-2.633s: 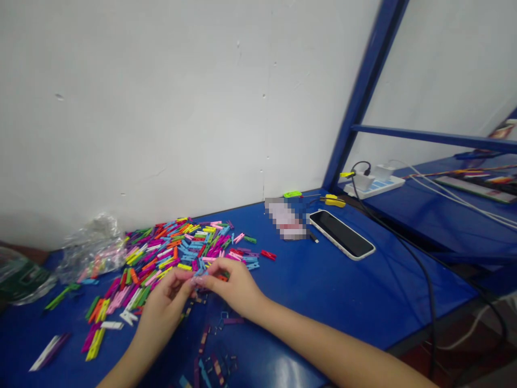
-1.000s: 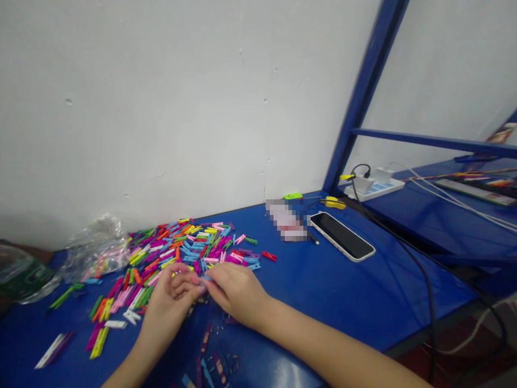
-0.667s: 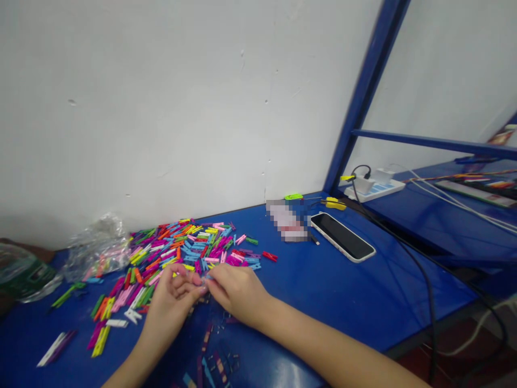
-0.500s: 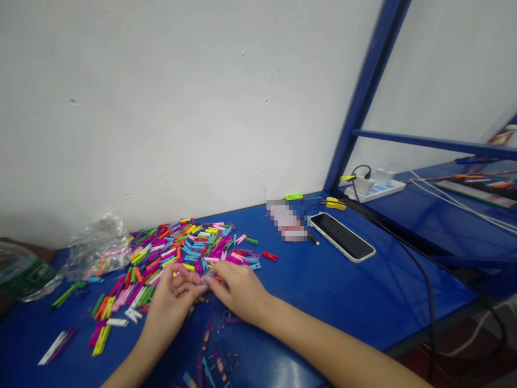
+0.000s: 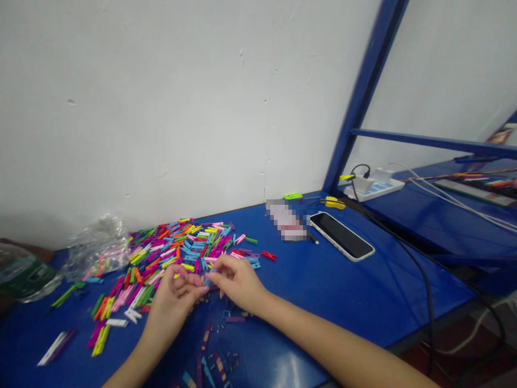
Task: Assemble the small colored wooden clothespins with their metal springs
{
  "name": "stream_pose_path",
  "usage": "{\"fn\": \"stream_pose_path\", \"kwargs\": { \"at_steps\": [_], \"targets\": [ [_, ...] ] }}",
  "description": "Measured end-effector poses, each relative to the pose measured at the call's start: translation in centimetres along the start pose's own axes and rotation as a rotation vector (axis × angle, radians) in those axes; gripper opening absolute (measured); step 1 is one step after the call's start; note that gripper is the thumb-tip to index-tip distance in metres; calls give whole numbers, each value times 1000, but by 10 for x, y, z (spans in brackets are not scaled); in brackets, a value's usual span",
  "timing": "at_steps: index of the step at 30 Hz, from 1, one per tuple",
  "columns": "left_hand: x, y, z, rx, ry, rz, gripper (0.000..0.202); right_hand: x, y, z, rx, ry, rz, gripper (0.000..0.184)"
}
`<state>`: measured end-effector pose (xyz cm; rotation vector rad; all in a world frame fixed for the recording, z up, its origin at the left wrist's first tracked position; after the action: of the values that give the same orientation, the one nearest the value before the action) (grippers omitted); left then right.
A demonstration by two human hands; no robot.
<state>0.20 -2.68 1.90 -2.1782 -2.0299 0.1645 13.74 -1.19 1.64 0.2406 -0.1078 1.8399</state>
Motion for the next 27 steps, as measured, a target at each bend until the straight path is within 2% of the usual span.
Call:
{"fn": "stream_pose_path", "kwargs": {
  "at_steps": [7,12,17,21,27],
  "targets": [
    [4,-4,1,50,9,-27,34,6,1,-4,281,105,-1,28],
    [5,-7,-1,124,75,-48,29,11,-1,-5,410,135,1,29],
    [4,-8,-5,293,176,-34,24,12,-2,-7,383,124,-19,31],
    [1,-9,-8,509,291,-96,28,10,1,-8,343,114,0,31],
    [-1,-12,-6,507,284,-117,23,6,-1,-8,226,66,46,30]
  ]
}}
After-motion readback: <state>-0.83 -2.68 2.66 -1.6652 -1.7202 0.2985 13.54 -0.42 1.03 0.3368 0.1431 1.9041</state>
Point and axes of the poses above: each hand's wrist, its own x-axis towards the middle knuckle, its own y-axis out of the palm, z = x × y, the point moved 3 cm from there along x, towards the middle knuckle, and after that the axes turned 11 degrees about x, right-handed, at the moved point
